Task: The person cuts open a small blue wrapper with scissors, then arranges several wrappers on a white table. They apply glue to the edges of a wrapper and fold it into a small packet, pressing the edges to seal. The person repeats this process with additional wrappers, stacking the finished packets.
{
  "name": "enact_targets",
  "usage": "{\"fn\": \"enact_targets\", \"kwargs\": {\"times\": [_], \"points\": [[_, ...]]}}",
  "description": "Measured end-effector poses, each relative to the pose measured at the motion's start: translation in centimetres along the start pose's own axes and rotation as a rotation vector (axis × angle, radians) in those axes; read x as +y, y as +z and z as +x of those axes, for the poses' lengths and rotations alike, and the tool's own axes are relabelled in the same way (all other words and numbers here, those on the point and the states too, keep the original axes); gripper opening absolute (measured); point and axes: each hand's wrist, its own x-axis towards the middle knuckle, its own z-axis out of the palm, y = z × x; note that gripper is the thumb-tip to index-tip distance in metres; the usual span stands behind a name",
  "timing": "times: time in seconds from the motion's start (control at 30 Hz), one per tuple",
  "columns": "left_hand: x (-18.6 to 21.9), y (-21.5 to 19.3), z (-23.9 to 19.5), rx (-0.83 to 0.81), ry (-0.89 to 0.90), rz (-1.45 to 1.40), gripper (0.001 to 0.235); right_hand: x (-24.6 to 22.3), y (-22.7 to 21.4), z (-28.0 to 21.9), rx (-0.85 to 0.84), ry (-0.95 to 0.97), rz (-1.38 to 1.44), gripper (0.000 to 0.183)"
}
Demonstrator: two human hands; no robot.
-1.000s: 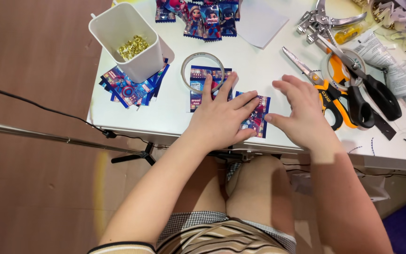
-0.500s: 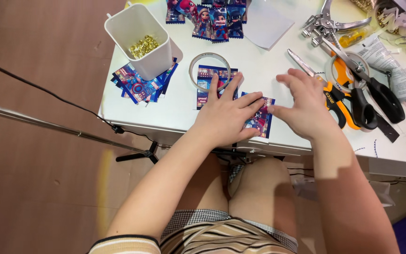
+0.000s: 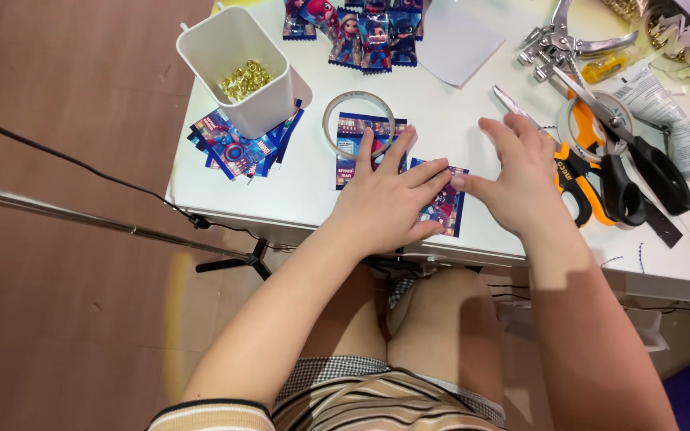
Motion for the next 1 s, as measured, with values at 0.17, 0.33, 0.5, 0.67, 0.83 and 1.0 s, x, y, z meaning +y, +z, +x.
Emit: {"fn": "enact_targets", "kwargs": {"times": [0.17, 0.33, 0.5, 0.67, 0.83, 1.0], "points": [[-0.1, 0.3, -0.1, 0.005, -0.005, 0.004, 0.070, 2.7, 2.2, 1.2, 0.165, -0.066, 0.018, 0.065], [-0.6, 0.2, -0.2, -0.060, 0.027, -0.020, 0.060, 4.2, 3.2, 0.3, 0.488, -0.325, 0.207, 0.007], [-0.4, 0.4, -0.4, 0.016, 0.007, -0.059, 0.031, 4.3, 3.1, -0.9, 0.567, -0.388, 0.355, 0.029], [-1.0, 2.4, -0.3, 0.197, -0.005, -0.096, 0.015, 5.4, 3.6, -0.5, 0.598, -0.462, 0.401, 0.037], [-0.7, 3.2, -0.6, 0.362, 0.010, -0.014, 0.016, 4.3, 2.8, -3.3, 0.530, -0.680, 0.292, 0.008], [-1.1, 4.2, -0.4, 0.495, 0.087, 0.062, 0.020, 5.1, 3.8, -6.1, 0.291, -0.909, 0.046, 0.013]]}}
